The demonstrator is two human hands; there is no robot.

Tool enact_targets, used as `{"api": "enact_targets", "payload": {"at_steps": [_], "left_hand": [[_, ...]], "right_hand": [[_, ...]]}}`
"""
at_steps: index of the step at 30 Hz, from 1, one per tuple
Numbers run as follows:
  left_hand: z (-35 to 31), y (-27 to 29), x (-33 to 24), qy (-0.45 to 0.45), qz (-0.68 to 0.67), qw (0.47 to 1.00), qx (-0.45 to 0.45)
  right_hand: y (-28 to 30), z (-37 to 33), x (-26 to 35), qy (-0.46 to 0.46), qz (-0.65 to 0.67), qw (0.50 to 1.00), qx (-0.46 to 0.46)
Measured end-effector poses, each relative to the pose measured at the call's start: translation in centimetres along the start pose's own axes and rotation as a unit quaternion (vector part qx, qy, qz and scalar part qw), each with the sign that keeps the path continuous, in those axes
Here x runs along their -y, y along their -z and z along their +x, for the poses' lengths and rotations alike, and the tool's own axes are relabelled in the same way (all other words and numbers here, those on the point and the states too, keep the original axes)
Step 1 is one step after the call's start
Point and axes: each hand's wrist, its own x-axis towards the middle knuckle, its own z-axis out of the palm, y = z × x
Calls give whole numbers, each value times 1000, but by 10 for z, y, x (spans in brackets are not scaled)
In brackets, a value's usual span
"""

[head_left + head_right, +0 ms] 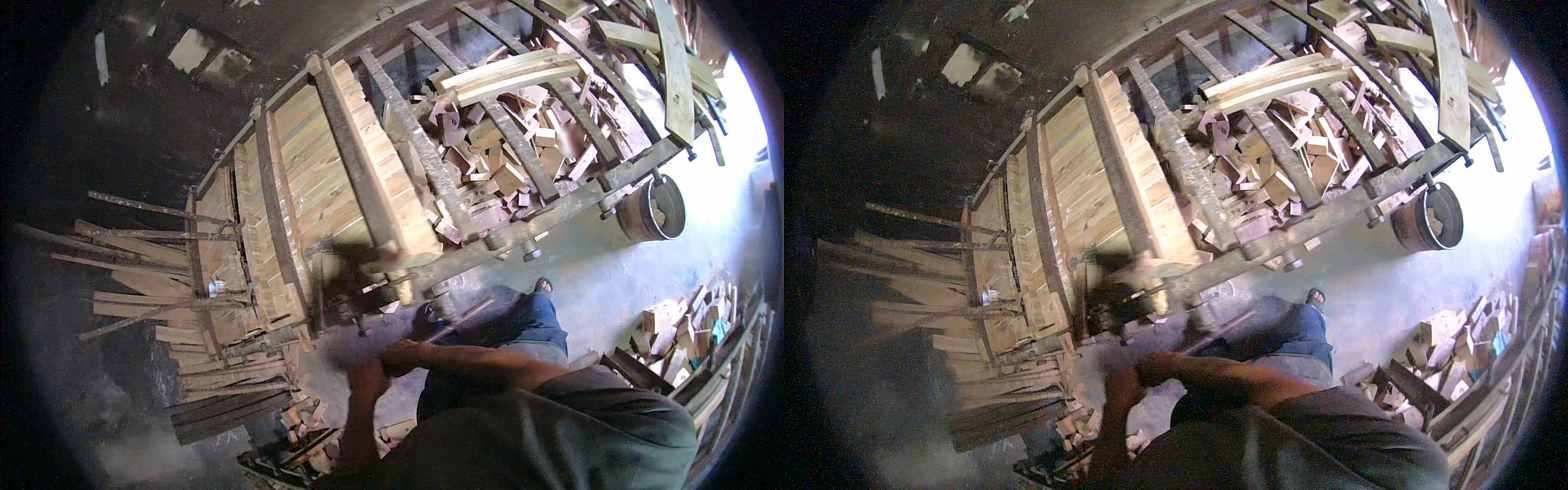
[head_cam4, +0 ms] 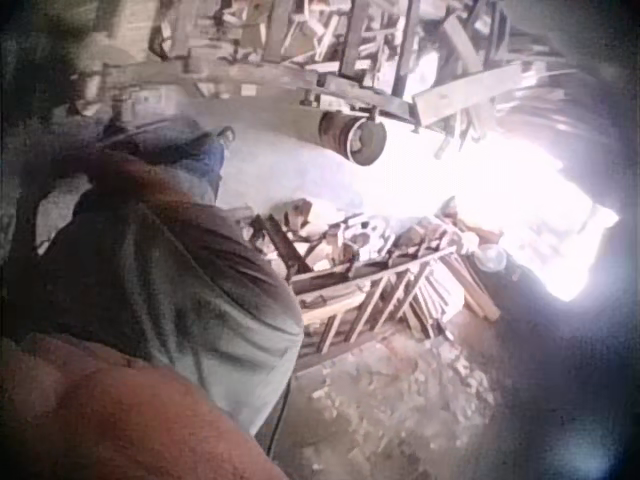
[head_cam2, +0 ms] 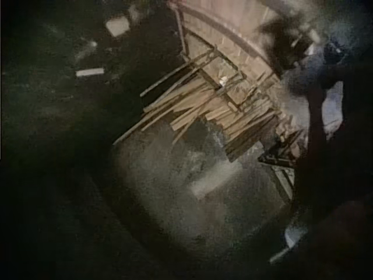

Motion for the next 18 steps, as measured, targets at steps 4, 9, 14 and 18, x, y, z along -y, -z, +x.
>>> {"api": "enact_targets", "payload": {"at_steps": [4, 9, 14, 18], "left_hand": [[-66, 62, -86, 42, 74, 994, -73], [-91, 86, -102, 44, -46, 986, -156], [-77, 42, -40, -182, -246, 891, -336], [-38, 41, -38, -428, -311, 747, -403]], "right_hand": [[18, -56, 12, 14, 17, 1000, 2], [12, -68, 5, 20, 46, 997, -58], [12, -57, 9, -4, 41, 997, -68], [0, -77, 17, -135, 51, 978, -152]]}}
